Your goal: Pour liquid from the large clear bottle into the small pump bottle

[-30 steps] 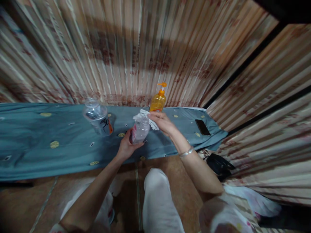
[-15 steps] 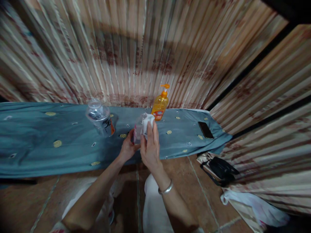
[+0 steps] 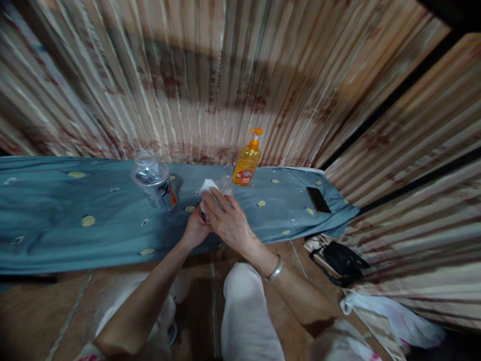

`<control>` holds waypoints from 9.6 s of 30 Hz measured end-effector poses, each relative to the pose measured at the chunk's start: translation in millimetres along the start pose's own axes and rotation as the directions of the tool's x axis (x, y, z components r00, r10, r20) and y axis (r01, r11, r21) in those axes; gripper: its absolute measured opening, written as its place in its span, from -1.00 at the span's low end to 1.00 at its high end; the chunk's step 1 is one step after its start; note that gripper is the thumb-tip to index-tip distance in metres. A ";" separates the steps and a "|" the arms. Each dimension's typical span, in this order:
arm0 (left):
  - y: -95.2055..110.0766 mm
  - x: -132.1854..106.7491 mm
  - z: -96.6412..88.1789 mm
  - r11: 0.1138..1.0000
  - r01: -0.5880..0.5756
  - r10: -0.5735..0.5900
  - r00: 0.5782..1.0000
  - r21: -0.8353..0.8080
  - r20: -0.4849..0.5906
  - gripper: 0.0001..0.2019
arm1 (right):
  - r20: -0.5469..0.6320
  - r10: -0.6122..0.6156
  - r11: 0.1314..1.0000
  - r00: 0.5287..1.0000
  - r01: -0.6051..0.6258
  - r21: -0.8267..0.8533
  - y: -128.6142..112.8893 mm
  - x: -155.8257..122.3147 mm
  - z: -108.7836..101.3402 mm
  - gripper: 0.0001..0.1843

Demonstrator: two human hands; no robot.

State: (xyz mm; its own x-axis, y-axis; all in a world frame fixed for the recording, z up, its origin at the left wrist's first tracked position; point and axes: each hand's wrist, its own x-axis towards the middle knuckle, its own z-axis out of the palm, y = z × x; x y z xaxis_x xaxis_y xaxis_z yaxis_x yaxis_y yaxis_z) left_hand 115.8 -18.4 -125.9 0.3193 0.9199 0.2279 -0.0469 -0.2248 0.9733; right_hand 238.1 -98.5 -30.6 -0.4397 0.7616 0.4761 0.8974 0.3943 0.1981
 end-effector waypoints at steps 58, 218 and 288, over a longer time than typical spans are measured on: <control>3.8 -0.8 -80.1 0.976 0.077 -0.024 0.968 0.204 -0.250 -0.08 | 0.236 0.628 0.708 0.741 -0.671 0.223 16.6 -42.8 117.5 -0.55; -40.9 26.2 -31.1 0.751 -0.265 0.311 0.950 0.605 0.030 -0.23 | 0.012 0.712 0.528 0.702 -0.547 0.650 63.0 12.7 21.0 -0.35; -45.2 47.3 16.7 0.973 -0.138 0.152 0.986 0.183 -0.064 -0.16 | 0.272 0.816 0.177 0.510 -0.669 0.721 57.6 8.8 74.5 -0.35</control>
State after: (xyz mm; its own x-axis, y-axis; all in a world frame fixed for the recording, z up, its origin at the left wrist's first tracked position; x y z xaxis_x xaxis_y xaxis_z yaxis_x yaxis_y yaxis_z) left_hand 148.9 29.9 -159.6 0.2470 0.8938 0.3744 0.0833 -0.4045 0.9107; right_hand 283.3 -30.8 -78.8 0.4981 0.8501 0.1709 0.4269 -0.0688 -0.9017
